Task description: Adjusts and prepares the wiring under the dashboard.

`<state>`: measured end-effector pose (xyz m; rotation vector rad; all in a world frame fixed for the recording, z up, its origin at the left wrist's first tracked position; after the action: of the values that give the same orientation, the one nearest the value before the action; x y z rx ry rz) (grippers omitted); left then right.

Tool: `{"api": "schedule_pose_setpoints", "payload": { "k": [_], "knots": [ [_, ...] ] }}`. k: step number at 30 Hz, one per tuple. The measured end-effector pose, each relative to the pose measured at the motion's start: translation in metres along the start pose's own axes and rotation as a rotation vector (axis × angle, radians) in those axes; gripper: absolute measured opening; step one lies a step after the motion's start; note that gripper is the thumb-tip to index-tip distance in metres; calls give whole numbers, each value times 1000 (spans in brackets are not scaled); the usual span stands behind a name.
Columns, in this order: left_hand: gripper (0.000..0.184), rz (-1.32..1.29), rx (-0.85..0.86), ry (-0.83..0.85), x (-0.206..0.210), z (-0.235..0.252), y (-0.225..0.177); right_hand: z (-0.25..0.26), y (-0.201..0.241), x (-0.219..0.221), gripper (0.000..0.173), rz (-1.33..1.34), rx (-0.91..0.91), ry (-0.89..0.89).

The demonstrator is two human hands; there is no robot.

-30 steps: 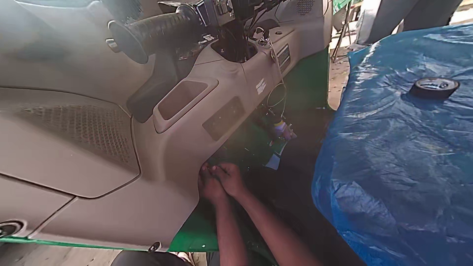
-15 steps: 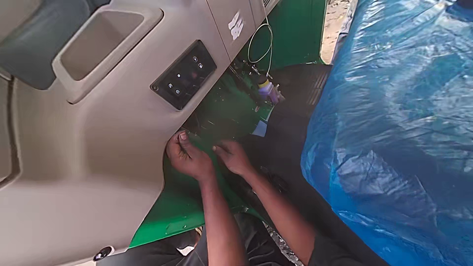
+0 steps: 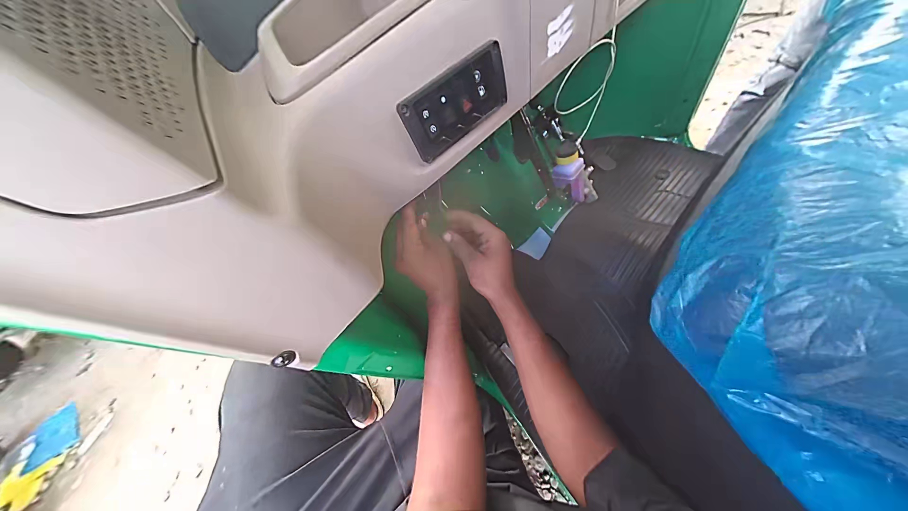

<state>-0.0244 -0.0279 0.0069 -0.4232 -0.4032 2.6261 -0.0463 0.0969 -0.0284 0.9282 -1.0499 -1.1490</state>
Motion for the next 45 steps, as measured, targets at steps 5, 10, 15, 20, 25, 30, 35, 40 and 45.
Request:
{"api": "schedule_pose_setpoints", "payload": {
  "k": [5,10,15,20,25,30,35,40,45],
  "knots": [
    [37,122,-207,74,-9,-1,-1,25,21,29,28,54,-18,152],
    [40,61,-255,89,-6,-3,0,32,19,26,7,-92,1,9],
    [41,-125,-387,20,-4,-2,9,31,29,31,7,-92,-48,-93],
    [40,-144,-460,8,-5,4,9,26,36,32,6,-87,-69,-145],
    [49,-200,-596,36,-2,0,13,24,41,31,5,-89,-143,-195],
    [43,-242,-620,18,-4,0,10,21,42,30,5,-31,-159,-235],
    [37,-226,-588,18,-4,1,10,20,42,30,6,-12,-233,-259],
    [25,-16,-244,114,-7,9,0,28,38,26,6,-24,-185,-149],
    [28,35,-135,248,-3,12,2,35,13,23,14,227,-70,-24]
  ]
}}
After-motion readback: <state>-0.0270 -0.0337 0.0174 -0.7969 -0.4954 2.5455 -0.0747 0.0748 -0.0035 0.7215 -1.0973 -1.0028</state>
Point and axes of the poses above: each hand's wrist, its own z-axis towards the middle knuckle, its own x-axis out of the palm, y = z × x, the point moved 7 cm from there along z, towards the middle knuckle, and after that the axes turned 14 degrees about x, right-handed, at the moved point
